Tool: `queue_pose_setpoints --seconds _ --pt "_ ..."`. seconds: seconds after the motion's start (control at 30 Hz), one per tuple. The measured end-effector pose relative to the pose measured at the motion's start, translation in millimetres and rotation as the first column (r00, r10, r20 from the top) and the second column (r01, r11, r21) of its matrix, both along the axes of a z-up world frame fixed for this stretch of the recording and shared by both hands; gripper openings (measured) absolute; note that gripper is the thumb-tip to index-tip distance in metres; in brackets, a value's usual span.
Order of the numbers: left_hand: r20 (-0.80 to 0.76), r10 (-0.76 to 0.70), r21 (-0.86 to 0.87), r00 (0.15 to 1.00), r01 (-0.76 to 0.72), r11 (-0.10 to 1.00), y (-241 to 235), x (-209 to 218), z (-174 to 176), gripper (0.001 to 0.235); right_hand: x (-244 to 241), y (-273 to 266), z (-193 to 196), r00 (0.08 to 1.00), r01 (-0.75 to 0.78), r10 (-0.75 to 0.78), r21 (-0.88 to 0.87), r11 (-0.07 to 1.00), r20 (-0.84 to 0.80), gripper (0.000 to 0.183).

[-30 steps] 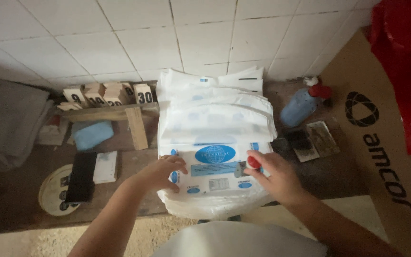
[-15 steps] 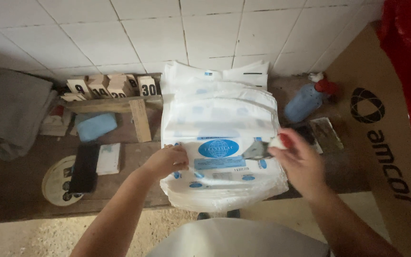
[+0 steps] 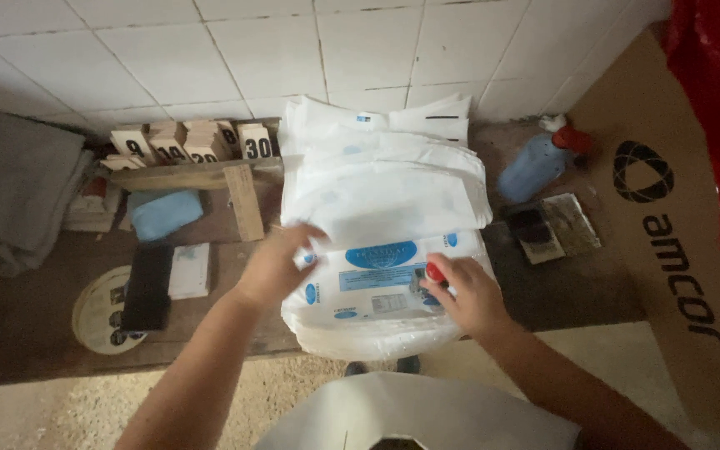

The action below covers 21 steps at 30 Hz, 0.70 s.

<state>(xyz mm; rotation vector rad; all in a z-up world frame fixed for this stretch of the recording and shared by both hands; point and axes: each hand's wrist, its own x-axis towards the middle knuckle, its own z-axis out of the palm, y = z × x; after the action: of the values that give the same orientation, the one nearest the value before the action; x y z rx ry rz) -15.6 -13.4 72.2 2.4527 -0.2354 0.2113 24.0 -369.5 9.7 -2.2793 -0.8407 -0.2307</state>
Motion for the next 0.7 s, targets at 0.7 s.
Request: queue_pose_setpoints --seconds 0.7 --pt "0.097 0.540 -0.606 0.836 -0.380 0.699 13 13 -2 0.053 -11 -1 -11 0.980 -0.063 0.041 0.112 0.992 0.193 0.045"
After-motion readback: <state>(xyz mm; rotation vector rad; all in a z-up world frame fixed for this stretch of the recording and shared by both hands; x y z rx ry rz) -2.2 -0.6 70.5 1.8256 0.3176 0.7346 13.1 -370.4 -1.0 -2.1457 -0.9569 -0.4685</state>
